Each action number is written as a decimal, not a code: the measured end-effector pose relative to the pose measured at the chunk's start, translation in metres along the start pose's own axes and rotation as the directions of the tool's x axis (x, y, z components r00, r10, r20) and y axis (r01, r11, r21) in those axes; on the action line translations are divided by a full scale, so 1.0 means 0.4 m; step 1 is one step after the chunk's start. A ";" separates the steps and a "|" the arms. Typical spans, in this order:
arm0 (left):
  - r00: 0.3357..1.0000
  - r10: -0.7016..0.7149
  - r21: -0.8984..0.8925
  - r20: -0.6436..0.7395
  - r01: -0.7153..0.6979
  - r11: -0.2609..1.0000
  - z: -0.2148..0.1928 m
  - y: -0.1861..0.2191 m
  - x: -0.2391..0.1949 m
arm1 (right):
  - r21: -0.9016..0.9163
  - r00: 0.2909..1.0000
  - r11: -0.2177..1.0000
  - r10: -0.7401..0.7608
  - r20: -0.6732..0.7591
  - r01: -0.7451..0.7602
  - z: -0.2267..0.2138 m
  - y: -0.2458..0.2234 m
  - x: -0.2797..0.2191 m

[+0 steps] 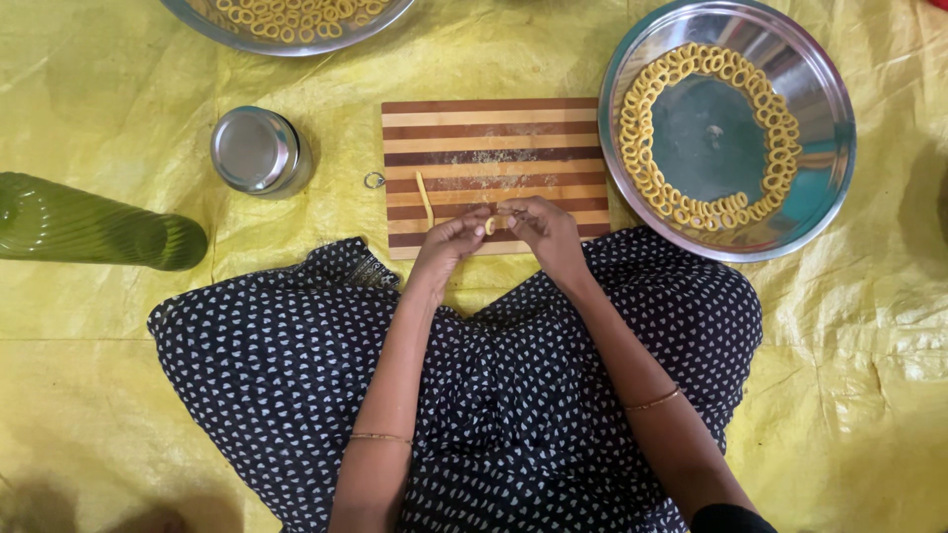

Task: The person rolls small pieces of dough into thin strips on a wooden board, then shapes them into rings and places them into a metal tray. The process is repeated continuously throughout the clip.

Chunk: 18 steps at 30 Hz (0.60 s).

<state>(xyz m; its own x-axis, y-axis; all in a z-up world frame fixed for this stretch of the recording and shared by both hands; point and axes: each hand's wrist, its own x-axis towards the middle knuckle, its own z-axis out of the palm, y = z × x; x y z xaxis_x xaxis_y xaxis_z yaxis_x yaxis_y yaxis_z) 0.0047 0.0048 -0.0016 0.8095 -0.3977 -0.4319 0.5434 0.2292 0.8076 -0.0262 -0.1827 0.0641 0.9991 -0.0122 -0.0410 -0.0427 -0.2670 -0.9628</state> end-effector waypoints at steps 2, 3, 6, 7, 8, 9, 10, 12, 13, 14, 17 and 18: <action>0.999 0.035 0.039 0.012 -0.036 0.999 0.003 0.008 -0.005 | -0.011 1.000 1.000 0.011 -0.003 -0.011 -0.001 0.001 0.000; 1.000 0.027 0.042 0.005 -0.027 0.999 0.004 0.011 -0.006 | -0.016 1.000 1.000 0.016 -0.006 -0.016 -0.001 0.001 0.000; 1.000 0.010 0.042 -0.009 -0.009 0.999 0.007 0.015 -0.008 | -0.020 1.000 1.000 0.010 -0.001 -0.010 -0.001 0.004 0.000; 1.000 0.010 0.034 -0.011 -0.010 0.999 0.006 0.014 -0.007 | -0.007 1.000 1.000 0.017 0.002 -0.017 -0.001 0.005 0.000; 1.000 0.010 0.027 -0.013 -0.010 1.000 0.004 0.011 -0.006 | 0.007 1.000 1.000 0.024 0.005 -0.024 -0.001 0.007 0.001; 1.000 0.026 0.018 -0.004 -0.026 0.999 0.002 0.008 -0.005 | 0.020 0.999 0.999 0.031 0.008 -0.032 -0.001 0.009 0.001; 0.999 0.042 0.009 0.005 -0.042 0.999 -0.001 0.005 -0.003 | 0.026 1.000 0.999 0.027 0.007 -0.027 -0.001 0.011 0.001; 0.998 0.064 -0.009 0.016 -0.064 0.998 -0.005 -0.001 0.001 | 0.037 1.000 0.999 0.018 0.006 -0.018 -0.001 0.014 0.002; 0.997 0.070 -0.019 0.018 -0.070 0.997 -0.005 -0.003 0.002 | 0.039 1.000 0.999 0.024 0.005 -0.024 -0.001 0.015 0.002; 0.997 0.076 -0.029 0.020 -0.076 0.997 -0.005 -0.004 0.003 | 0.041 1.000 0.999 0.030 0.003 -0.030 -0.001 0.016 0.002; 0.998 0.068 -0.023 0.015 -0.068 0.997 -0.003 -0.002 0.001 | 0.031 1.000 0.999 0.014 0.008 -0.014 -0.002 0.015 0.002; 0.999 0.050 0.002 -0.002 -0.050 0.999 -0.002 0.000 0.000 | 0.025 1.000 1.000 0.003 0.011 -0.004 -0.002 0.014 0.002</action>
<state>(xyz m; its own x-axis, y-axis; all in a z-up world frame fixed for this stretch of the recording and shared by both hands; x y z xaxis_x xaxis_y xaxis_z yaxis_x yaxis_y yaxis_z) 0.0049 0.0057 -0.0020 0.8362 -0.3842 -0.3914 0.5016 0.2472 0.8290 -0.0257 -0.1850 0.0587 0.9989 -0.0027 -0.0470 -0.0462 -0.2427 -0.9690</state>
